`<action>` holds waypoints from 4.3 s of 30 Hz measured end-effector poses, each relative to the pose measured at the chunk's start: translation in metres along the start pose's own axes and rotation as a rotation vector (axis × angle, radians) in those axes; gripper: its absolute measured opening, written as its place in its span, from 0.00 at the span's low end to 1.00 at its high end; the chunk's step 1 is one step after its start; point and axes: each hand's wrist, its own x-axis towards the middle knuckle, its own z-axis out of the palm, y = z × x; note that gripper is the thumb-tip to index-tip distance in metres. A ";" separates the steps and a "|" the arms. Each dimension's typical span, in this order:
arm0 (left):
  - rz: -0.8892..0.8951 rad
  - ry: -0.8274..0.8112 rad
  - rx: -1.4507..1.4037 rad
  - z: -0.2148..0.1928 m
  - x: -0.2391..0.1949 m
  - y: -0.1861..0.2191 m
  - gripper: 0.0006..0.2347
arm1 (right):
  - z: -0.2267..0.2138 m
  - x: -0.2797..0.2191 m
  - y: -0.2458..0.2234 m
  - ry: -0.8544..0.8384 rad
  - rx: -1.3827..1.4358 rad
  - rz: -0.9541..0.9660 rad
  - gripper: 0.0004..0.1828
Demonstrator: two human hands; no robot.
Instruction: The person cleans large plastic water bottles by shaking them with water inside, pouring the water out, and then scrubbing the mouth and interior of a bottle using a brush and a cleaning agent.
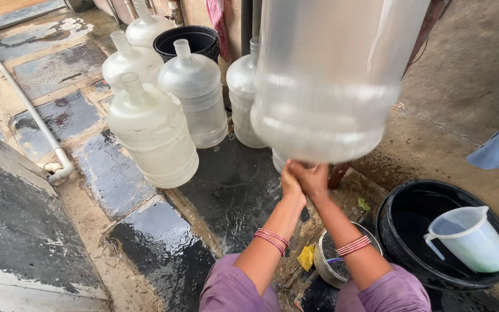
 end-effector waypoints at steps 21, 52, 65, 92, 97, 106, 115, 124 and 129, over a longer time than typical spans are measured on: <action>0.127 -0.186 0.168 -0.012 0.004 0.005 0.22 | 0.002 -0.013 -0.006 0.144 -0.008 -0.332 0.33; 0.058 -0.255 0.220 0.002 0.008 0.026 0.20 | -0.041 -0.006 0.023 0.117 -0.094 -0.035 0.28; 0.060 -0.152 0.128 -0.002 0.001 0.019 0.19 | -0.015 0.018 0.019 0.041 -0.330 -0.112 0.28; 0.070 -0.369 -0.120 -0.007 0.023 0.019 0.29 | -0.012 0.018 -0.086 0.165 0.078 -0.091 0.36; 0.084 -0.312 0.020 -0.016 0.037 0.019 0.30 | -0.001 -0.002 -0.028 0.123 -0.058 -0.029 0.35; 0.200 -0.225 0.180 -0.008 0.026 0.013 0.22 | -0.004 0.018 -0.005 0.173 0.002 -0.014 0.34; 0.258 -0.211 0.165 -0.003 0.021 0.025 0.20 | -0.010 0.014 -0.012 0.196 0.027 -0.015 0.32; 0.236 -0.189 0.156 -0.001 -0.012 0.027 0.17 | 0.006 -0.024 0.032 0.109 -0.012 -0.010 0.31; 0.332 -0.165 0.121 0.003 -0.007 0.036 0.15 | 0.009 -0.014 0.019 0.147 -0.090 -0.180 0.28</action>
